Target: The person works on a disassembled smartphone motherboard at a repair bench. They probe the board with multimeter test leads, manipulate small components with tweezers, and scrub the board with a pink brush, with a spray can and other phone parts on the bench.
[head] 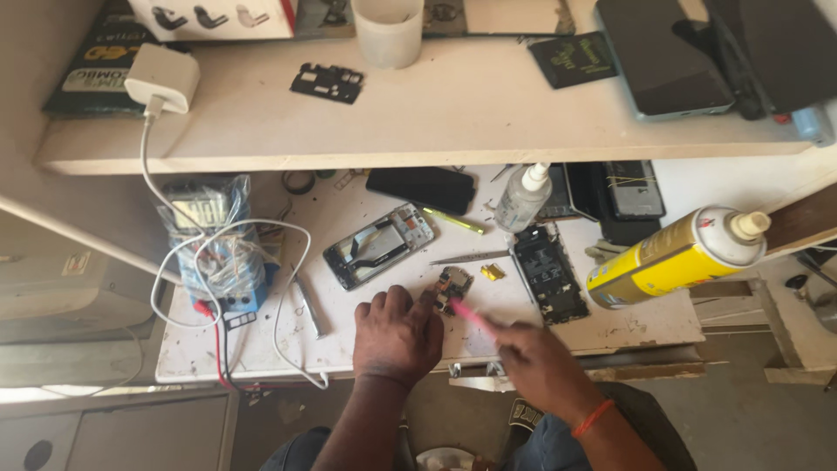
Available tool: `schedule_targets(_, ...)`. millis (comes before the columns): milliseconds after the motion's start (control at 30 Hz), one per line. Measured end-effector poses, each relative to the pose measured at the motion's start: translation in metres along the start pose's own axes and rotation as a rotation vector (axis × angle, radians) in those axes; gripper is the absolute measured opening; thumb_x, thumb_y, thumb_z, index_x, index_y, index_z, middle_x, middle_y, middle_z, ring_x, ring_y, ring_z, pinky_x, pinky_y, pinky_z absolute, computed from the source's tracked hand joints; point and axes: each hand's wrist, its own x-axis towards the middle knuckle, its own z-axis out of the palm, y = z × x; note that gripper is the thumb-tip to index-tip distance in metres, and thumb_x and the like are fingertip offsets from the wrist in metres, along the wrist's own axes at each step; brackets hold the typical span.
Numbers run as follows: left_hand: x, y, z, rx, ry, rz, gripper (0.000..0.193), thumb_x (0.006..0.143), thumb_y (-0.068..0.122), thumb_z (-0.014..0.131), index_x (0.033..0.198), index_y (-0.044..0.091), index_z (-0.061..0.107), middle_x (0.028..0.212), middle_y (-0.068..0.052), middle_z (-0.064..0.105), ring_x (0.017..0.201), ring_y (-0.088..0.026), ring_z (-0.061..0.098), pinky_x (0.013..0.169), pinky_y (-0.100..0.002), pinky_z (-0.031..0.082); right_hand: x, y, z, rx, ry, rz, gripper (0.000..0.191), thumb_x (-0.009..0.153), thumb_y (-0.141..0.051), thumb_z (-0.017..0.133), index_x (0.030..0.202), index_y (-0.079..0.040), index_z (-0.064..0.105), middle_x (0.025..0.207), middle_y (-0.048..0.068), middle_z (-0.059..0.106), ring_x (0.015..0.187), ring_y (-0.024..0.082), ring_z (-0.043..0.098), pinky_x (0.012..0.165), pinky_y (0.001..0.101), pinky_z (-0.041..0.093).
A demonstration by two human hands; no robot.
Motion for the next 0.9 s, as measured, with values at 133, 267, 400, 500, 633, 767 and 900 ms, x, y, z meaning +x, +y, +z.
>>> schedule_targets(133,0.000,0.000,0.000,0.017,-0.002,-0.001,0.038,0.082,0.032,0.066,0.116,0.020,0.077,0.088,-0.007,0.061,0.084,-0.030,0.061,0.075,-0.049,0.043,0.002,-0.003,0.001,-0.020,0.038,0.031,0.059,0.088,-0.005,0.059,0.145,-0.023,0.063,0.084,0.020,0.065,0.074,0.032,0.065,0.071,0.0415,0.052)
schedule_targets(267,0.000,0.001,0.001,0.008,-0.010,-0.005,0.037,0.082,0.032,0.066,0.115,0.020,0.077,0.088,-0.007,0.061,0.085,-0.029,0.061,0.075,-0.049,0.043,0.007,-0.004,0.000,0.069,0.003,-0.013,0.038,0.090,-0.007,0.064,0.126,-0.016,0.070,0.083,0.017,0.068,0.070,0.028,0.067,0.066,0.0401,0.053)
schedule_targets(400,0.001,-0.001,0.001,0.026,-0.028,0.010,0.039,0.081,0.032,0.066,0.116,0.020,0.077,0.087,-0.008,0.061,0.084,-0.030,0.061,0.074,-0.049,0.043,0.012,-0.007,0.000,-0.035,0.057,0.185,0.057,0.089,-0.008,0.058,0.142,-0.026,0.064,0.080,0.019,0.066,0.067,0.032,0.065,0.066,0.0437,0.051)
schedule_targets(500,0.001,0.000,0.001,0.014,0.009,0.007,0.037,0.081,0.032,0.066,0.114,0.020,0.077,0.088,-0.007,0.061,0.085,-0.029,0.061,0.074,-0.049,0.043,0.015,-0.009,0.001,-0.023,0.100,0.107,0.058,0.088,-0.007,0.057,0.143,-0.023,0.062,0.081,0.020,0.065,0.069,0.035,0.065,0.068,0.0454,0.052)
schedule_targets(633,0.000,0.000,0.000,0.019,-0.019,0.000,0.037,0.082,0.032,0.067,0.116,0.021,0.077,0.087,-0.008,0.060,0.084,-0.030,0.061,0.073,-0.049,0.043,0.020,-0.012,0.007,-0.061,0.145,-0.044,0.054,0.087,-0.006,0.057,0.139,-0.019,0.063,0.082,0.020,0.066,0.072,0.037,0.065,0.069,0.0469,0.051)
schedule_targets(767,0.000,0.001,0.001,0.008,-0.009,0.009,0.039,0.081,0.031,0.066,0.117,0.020,0.076,0.087,-0.007,0.060,0.084,-0.029,0.061,0.073,-0.049,0.043,0.018,-0.012,0.009,-0.031,0.117,-0.109,0.053,0.088,-0.007,0.058,0.140,-0.019,0.064,0.086,0.020,0.067,0.079,0.038,0.066,0.070,0.0469,0.052)
schedule_targets(900,0.001,0.000,-0.001,0.020,-0.022,0.012,0.038,0.083,0.032,0.066,0.118,0.020,0.076,0.087,-0.008,0.060,0.083,-0.029,0.061,0.073,-0.049,0.043,0.019,-0.013,0.008,-0.110,0.095,0.094,0.054,0.088,-0.008,0.058,0.140,-0.022,0.062,0.082,0.018,0.065,0.073,0.034,0.066,0.069,0.0456,0.052)
